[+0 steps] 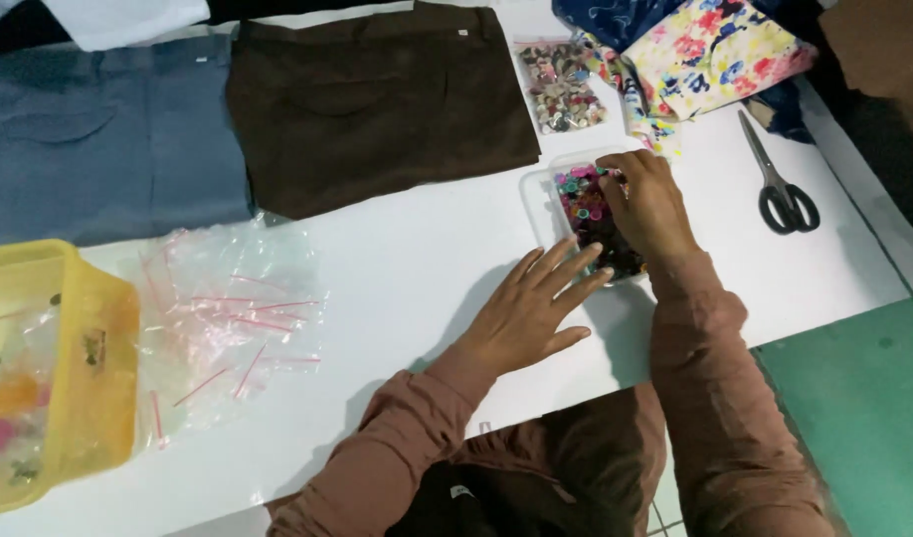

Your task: Sorting various types of buttons from containers and packing them into small plastic bags on a work table.

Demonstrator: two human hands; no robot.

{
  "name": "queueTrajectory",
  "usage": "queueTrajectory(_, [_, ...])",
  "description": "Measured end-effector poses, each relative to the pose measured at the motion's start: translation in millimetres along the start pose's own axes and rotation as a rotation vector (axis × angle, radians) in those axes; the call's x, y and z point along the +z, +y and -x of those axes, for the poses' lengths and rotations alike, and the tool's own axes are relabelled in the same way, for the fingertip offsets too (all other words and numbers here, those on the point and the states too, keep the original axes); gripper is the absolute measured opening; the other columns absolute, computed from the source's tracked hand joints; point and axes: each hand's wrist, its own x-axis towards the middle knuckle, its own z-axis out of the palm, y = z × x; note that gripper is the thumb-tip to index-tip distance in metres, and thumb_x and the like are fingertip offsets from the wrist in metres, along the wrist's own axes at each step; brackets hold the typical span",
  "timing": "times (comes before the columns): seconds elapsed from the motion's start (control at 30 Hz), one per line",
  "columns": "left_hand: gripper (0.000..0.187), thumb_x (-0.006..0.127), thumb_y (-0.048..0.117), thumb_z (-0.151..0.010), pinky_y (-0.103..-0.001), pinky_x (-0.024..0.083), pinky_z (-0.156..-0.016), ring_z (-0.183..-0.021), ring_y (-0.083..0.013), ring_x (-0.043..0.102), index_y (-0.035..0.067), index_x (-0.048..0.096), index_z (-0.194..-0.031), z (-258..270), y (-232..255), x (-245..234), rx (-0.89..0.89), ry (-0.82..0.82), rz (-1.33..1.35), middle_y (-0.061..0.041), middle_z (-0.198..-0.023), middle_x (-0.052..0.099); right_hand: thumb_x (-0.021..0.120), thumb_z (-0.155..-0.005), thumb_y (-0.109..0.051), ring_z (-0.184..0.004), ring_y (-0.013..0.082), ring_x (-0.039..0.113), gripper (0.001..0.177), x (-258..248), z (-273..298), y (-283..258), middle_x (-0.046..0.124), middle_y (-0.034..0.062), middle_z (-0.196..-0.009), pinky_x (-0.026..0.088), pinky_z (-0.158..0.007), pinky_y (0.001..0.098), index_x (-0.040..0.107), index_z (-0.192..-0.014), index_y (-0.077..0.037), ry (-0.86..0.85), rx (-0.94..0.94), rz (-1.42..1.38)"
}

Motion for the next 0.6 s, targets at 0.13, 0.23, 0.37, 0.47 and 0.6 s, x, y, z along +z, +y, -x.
queueTrajectory(0.13, [0.064,0.065,0.036,-0.097,-0.059,0.033,-0.122,-0.154,-0.0415,0.03,0.008,0.046,-0.151,-8.3,-0.1,12.3,0.017,-0.129,0.004,-0.018,-0.154,0.048,0.067,-0.101,-0.019,-0.111,0.0344,0.06,0.027,7.1,-8.2,-22.7,0.061,0.0069,-0.115,0.052,-0.092,0.0482,0.07,-0.128,-0.022,-0.03,-0.043,0.006])
queueTrajectory(0.23, [0.061,0.054,0.04,-0.103,-0.059,0.024,-0.125,-0.157,-0.0377,0.023,0.007,0.043,-0.153,-3.1,-8.3,19.6,0.033,-0.179,0.04,-0.017,-0.157,0.044,0.065,-0.098,-0.012,-0.109,0.0372,0.062,0.03,0.0,-4.1,-43.3,0.062,0.0144,-0.117,0.054,-0.089,0.0458,0.069,-0.128,-0.011,-0.122,-0.11,0.061])
queueTrajectory(0.37, [0.061,0.055,0.043,-0.101,-0.059,0.024,-0.125,-0.155,-0.0398,0.026,0.008,0.045,-0.15,0.5,-10.9,25.8,0.035,-0.173,0.022,-0.018,-0.155,0.042,0.06,-0.1,-0.013,-0.12,0.0428,0.06,0.033,-69.8,9.5,-84.6,0.065,0.0197,-0.126,0.054,-0.095,0.0494,0.069,-0.131,-0.008,-0.371,-0.061,0.018])
queueTrajectory(0.47, [0.054,0.057,0.04,-0.1,-0.059,0.024,-0.125,-0.152,-0.0416,0.029,0.003,0.054,-0.14,-1.2,-12.0,24.1,0.047,-0.147,0.035,-0.02,-0.15,0.044,0.063,-0.096,-0.013,-0.129,0.0442,0.056,0.037,-113.1,21.3,-103.7,0.064,0.0201,-0.135,0.053,-0.1,0.0503,0.069,-0.132,-0.008,-0.473,-0.026,0.056])
queueTrajectory(0.6, [0.058,0.063,0.036,-0.098,-0.058,0.027,-0.124,-0.156,-0.0402,0.022,0.005,0.049,-0.145,-3.6,-10.1,17.2,0.057,-0.162,0.025,-0.018,-0.153,0.041,0.075,-0.088,-0.019,-0.125,0.0418,0.057,0.043,-101.6,37.3,-86.7,0.062,0.0143,-0.136,0.055,-0.097,0.0476,0.07,-0.13,-0.013,-0.557,-0.056,0.093])
